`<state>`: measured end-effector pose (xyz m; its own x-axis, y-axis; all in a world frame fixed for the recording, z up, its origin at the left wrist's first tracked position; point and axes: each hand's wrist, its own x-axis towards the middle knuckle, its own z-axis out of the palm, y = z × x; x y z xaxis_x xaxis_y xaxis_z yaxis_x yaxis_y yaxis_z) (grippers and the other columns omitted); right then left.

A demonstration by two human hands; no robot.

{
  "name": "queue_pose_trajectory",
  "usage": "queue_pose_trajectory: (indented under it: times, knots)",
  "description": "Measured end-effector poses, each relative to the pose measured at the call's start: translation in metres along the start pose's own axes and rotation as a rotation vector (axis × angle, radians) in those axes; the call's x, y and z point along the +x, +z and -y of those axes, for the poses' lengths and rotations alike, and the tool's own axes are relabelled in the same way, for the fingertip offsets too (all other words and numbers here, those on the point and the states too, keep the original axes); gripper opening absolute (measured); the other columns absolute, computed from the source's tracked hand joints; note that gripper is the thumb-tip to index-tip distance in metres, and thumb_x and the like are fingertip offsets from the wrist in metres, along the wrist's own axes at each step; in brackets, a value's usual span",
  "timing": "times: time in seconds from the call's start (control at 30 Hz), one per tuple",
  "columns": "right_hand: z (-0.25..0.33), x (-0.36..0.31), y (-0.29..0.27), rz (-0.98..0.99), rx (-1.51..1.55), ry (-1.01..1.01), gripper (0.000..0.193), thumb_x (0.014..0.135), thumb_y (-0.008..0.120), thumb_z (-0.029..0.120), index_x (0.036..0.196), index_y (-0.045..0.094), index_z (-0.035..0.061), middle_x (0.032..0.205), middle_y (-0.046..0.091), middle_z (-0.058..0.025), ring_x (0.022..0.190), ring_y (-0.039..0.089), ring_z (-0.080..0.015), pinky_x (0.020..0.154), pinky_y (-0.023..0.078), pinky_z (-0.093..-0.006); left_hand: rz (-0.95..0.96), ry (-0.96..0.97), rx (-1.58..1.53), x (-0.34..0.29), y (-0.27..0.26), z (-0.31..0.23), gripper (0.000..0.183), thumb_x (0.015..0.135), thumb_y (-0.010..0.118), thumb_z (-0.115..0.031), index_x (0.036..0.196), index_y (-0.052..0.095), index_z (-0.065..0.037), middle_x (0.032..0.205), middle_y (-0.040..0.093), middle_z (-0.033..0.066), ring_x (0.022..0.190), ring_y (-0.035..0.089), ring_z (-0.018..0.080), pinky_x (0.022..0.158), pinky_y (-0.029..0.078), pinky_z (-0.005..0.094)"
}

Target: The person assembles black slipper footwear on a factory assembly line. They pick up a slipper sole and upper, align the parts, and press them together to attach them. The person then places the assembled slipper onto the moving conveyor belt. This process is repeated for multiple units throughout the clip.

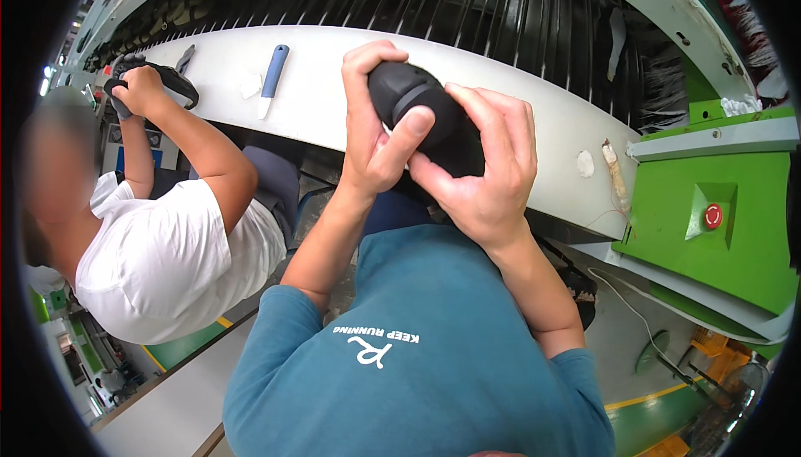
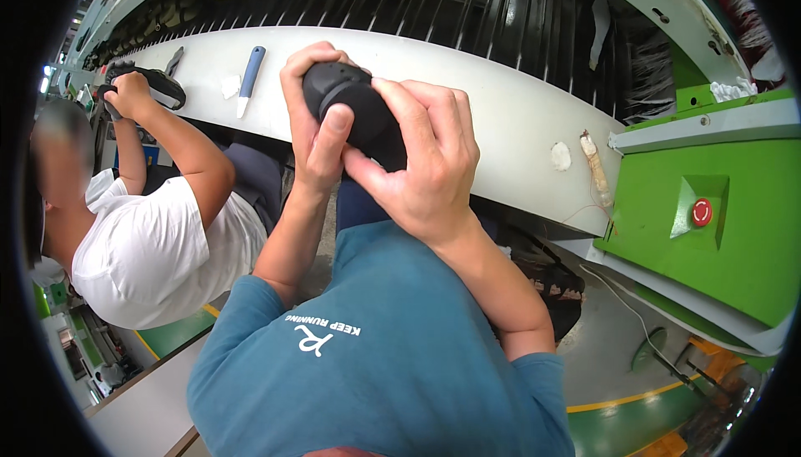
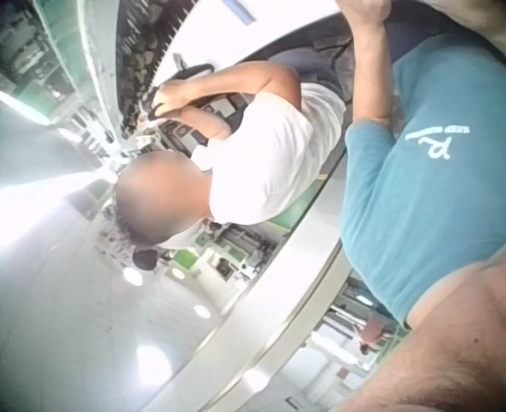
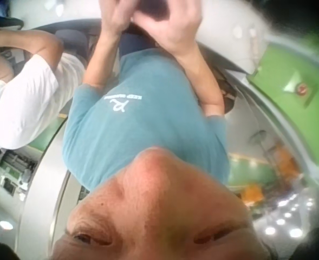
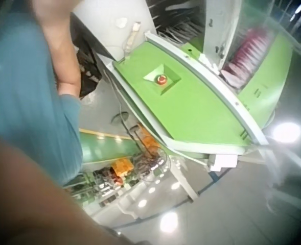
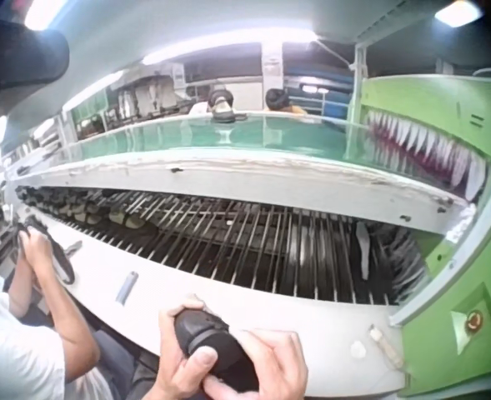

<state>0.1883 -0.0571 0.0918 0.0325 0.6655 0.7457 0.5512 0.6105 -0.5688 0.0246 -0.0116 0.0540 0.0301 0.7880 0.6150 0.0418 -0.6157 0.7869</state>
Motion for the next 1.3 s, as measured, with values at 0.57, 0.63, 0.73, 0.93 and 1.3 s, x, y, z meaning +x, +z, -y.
queue_pose_trajectory:
  times: [0.57, 0.63, 0.73, 0.93, 1.3]
  knots:
    - [0.011, -0.019, 0.003, 0.085, 0.139, -0.021, 0.072, 0.057, 0.096, 0.0, 0.127, 0.076, 0.0047, 0.109, 0.066, -0.0096, 0.1, 0.066, -0.0313, 0.083, 0.057, -0.041, -0.058, -0.015, -0.168, -0.032, -0.006, -0.002, 0.076, 0.095, 0.081, -0.049, 0.143, 0.045, -0.002, 0.135, 0.048, 0.0197, 0.133, 0.055, 0.0364, 0.118, 0.046, 0.0581]
    - [0.012, -0.021, 0.007, 0.069, 0.12, -0.027, 0.073, 0.057, 0.097, -0.001, 0.128, 0.076, 0.0047, 0.109, 0.066, -0.0095, 0.1, 0.066, -0.031, 0.083, 0.057, -0.0408, -0.048, -0.046, -0.198, -0.03, -0.008, -0.004, 0.072, 0.094, 0.084, -0.042, 0.141, 0.046, -0.002, 0.134, 0.05, 0.0196, 0.135, 0.056, 0.0372, 0.119, 0.045, 0.0571]
    - [0.011, -0.025, 0.012, 0.056, 0.115, -0.03, 0.073, 0.058, 0.097, -0.002, 0.127, 0.076, 0.0047, 0.108, 0.066, -0.0092, 0.099, 0.066, -0.0308, 0.082, 0.057, -0.0406, -0.041, -0.091, -0.224, -0.03, -0.011, -0.004, 0.065, 0.091, 0.085, -0.033, 0.136, 0.051, -0.001, 0.132, 0.052, 0.0191, 0.131, 0.059, 0.0371, 0.117, 0.047, 0.0584]
    - [0.004, -0.026, 0.02, 0.063, 0.159, -0.043, 0.068, 0.057, 0.094, -0.001, 0.121, 0.074, 0.0023, 0.109, 0.067, -0.0089, 0.095, 0.066, -0.0311, 0.081, 0.054, -0.0438, 0.086, -0.069, -0.142, -0.03, -0.029, -0.003, 0.049, 0.09, 0.086, -0.022, 0.129, 0.066, 0.0, 0.131, 0.054, 0.0171, 0.124, 0.061, 0.0328, 0.109, 0.054, 0.0516]
    - [-0.005, -0.029, 0.027, 0.113, 0.197, -0.047, 0.073, 0.06, 0.096, 0.0, 0.126, 0.066, 0.0038, 0.109, 0.066, -0.0135, 0.099, 0.067, -0.0361, 0.083, 0.056, -0.0472, 0.013, -0.054, -0.182, -0.045, -0.028, 0.015, 0.042, 0.094, 0.084, -0.018, 0.129, 0.064, -0.007, 0.132, 0.052, 0.0176, 0.124, 0.061, 0.0319, 0.108, 0.055, 0.0515]
